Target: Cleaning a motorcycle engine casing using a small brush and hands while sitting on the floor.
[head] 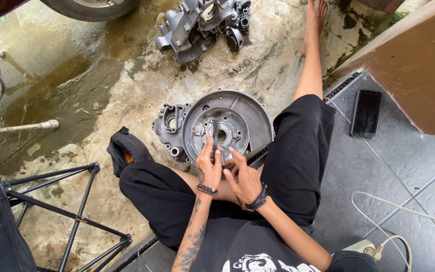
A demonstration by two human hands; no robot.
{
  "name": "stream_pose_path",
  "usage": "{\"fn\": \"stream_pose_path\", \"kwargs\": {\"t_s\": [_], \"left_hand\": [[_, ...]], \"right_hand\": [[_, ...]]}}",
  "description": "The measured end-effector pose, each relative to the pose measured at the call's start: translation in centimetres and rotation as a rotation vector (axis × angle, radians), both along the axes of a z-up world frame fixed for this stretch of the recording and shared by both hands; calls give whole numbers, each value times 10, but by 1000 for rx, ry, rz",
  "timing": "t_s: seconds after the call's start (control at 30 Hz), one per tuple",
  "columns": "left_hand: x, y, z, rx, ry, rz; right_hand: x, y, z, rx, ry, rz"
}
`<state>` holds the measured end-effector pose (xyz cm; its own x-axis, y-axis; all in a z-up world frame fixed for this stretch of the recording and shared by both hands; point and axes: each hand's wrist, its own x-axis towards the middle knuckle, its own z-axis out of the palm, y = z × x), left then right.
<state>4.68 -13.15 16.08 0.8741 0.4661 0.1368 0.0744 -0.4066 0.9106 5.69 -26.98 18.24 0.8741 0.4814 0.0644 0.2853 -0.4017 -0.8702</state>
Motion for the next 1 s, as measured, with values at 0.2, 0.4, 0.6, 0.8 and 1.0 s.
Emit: {"fn": "stream_pose_path", "kwargs": {"t_s": [0.2, 0.4, 0.6, 0.8, 1.0], "left_hand": [[10, 21, 8, 492, 493, -149], [27, 19, -30, 539, 553, -230], [33, 5, 10, 466, 585, -430], [25, 12, 29, 463, 593, -556], [64, 20, -97, 617, 538, -391]], "right_hand": [[41, -45, -10, 35, -115, -359], [101, -82, -33, 38, -237, -596], [100, -59, -46, -133, -55, -463], [101, -57, -29, -246, 111, -362], [103, -61, -44, -298, 126, -337]]}}
